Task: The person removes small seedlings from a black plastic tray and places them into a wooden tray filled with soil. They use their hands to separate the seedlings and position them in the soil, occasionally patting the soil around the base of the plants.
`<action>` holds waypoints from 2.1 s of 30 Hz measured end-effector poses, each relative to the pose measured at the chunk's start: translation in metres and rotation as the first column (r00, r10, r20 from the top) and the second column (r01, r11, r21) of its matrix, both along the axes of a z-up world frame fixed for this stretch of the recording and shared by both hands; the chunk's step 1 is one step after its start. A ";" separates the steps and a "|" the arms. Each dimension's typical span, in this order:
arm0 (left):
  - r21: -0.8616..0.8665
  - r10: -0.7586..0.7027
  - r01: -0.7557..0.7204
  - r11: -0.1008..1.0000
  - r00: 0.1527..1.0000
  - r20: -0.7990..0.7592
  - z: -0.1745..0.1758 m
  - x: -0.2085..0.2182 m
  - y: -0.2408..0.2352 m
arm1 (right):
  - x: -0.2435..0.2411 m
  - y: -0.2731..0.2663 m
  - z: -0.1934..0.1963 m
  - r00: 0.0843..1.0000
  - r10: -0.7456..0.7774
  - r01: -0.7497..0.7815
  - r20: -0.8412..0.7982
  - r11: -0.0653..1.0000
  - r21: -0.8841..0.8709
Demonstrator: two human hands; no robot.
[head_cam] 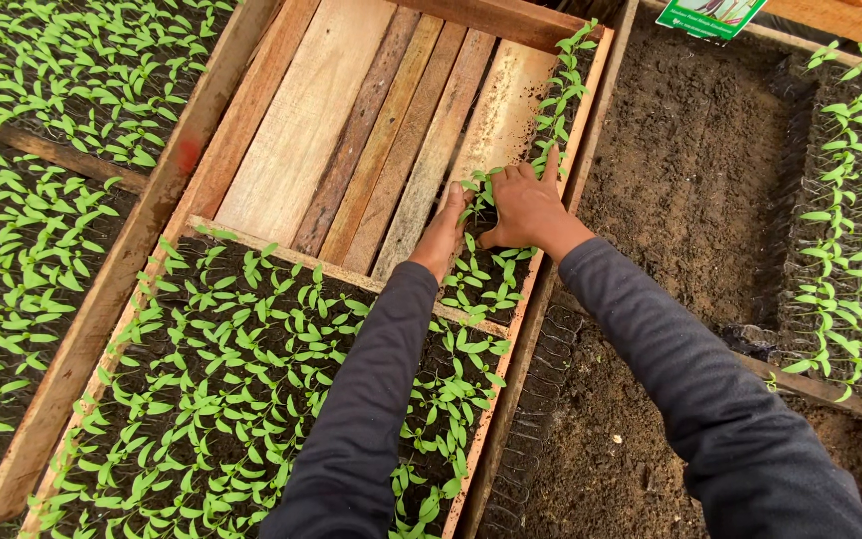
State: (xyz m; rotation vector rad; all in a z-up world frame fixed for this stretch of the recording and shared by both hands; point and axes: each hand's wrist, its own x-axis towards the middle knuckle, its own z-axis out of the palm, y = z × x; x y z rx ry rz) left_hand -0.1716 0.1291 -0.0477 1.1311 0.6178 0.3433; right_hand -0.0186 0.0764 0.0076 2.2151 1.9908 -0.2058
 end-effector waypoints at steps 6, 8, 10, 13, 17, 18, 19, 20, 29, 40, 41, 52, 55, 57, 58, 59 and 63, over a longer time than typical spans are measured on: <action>-0.007 -0.012 0.012 1.000 1.000 -0.010 -0.023 0.001 0.000 | 0.011 0.009 0.007 0.993 -0.058 0.039 -0.102 0.983 -0.180; 0.003 -0.021 0.021 1.000 1.000 -0.015 -0.010 -0.001 -0.003 | 0.029 0.020 -0.008 0.988 -0.072 0.039 -0.140 0.974 -0.225; 0.014 -0.032 0.032 0.999 0.999 -0.017 -0.004 -0.002 -0.002 | 0.042 0.026 -0.014 0.981 -0.088 0.039 -0.175 0.963 -0.268; 0.016 -0.051 0.052 0.999 0.998 -0.036 -0.008 0.000 0.002 | 0.048 0.030 -0.007 0.961 -0.107 0.023 -0.255 0.950 -0.311; -0.049 -0.033 0.035 0.998 0.999 0.041 0.000 0.001 -0.001 | 0.052 0.035 -0.010 0.942 -0.159 0.071 -0.294 0.955 -0.286; -0.067 -0.031 0.035 0.997 0.998 0.058 0.005 -0.003 -0.003 | 0.055 0.037 -0.016 0.935 -0.178 0.086 -0.307 0.953 -0.289; -0.068 -0.033 0.037 0.997 0.998 0.057 -0.007 0.001 -0.001 | 0.051 0.034 -0.007 0.934 -0.180 0.088 -0.308 0.953 -0.290; -0.069 -0.029 0.034 0.997 0.997 0.077 -0.019 0.003 0.002 | 0.046 0.032 0.001 0.933 -0.181 0.090 -0.311 0.954 -0.286; -0.088 -0.056 0.062 0.994 0.996 0.065 -0.014 -0.002 0.001 | 0.033 0.022 0.021 0.914 -0.177 0.094 -0.366 0.968 -0.234; -0.069 -0.083 0.082 0.994 0.997 0.000 0.010 -0.010 -0.008 | 0.036 0.013 0.010 0.897 -0.176 0.114 -0.406 0.978 -0.173; -0.053 -0.090 0.089 0.995 0.996 -0.014 0.013 -0.011 -0.010 | 0.036 0.013 0.008 0.899 -0.174 0.115 -0.402 0.979 -0.166; -0.079 -0.091 0.092 0.993 0.996 0.015 -0.010 -0.006 0.003 | 0.029 0.017 0.007 0.931 -0.157 0.117 -0.329 0.984 -0.138; -0.120 -0.084 0.085 0.989 0.996 0.015 -0.017 -0.008 0.006 | 0.030 0.016 0.005 0.920 -0.170 0.129 -0.354 0.982 -0.136; -0.109 -0.088 0.090 0.990 0.996 0.028 -0.018 -0.008 0.006 | 0.031 0.012 0.008 0.911 -0.149 0.123 -0.385 0.988 -0.092; -0.110 -0.093 0.096 0.989 0.995 0.029 -0.022 -0.011 0.005 | 0.034 0.019 -0.009 0.910 -0.154 0.128 -0.384 0.987 -0.093; -0.096 -0.052 0.057 0.994 0.997 0.053 -0.026 -0.011 0.002 | 0.040 0.025 -0.024 0.918 -0.072 0.057 -0.390 0.997 -0.048; -0.112 -0.112 0.109 0.988 0.993 -0.028 0.022 -0.023 -0.007 | 0.016 -0.014 0.062 0.871 -0.050 0.110 -0.489 0.989 0.094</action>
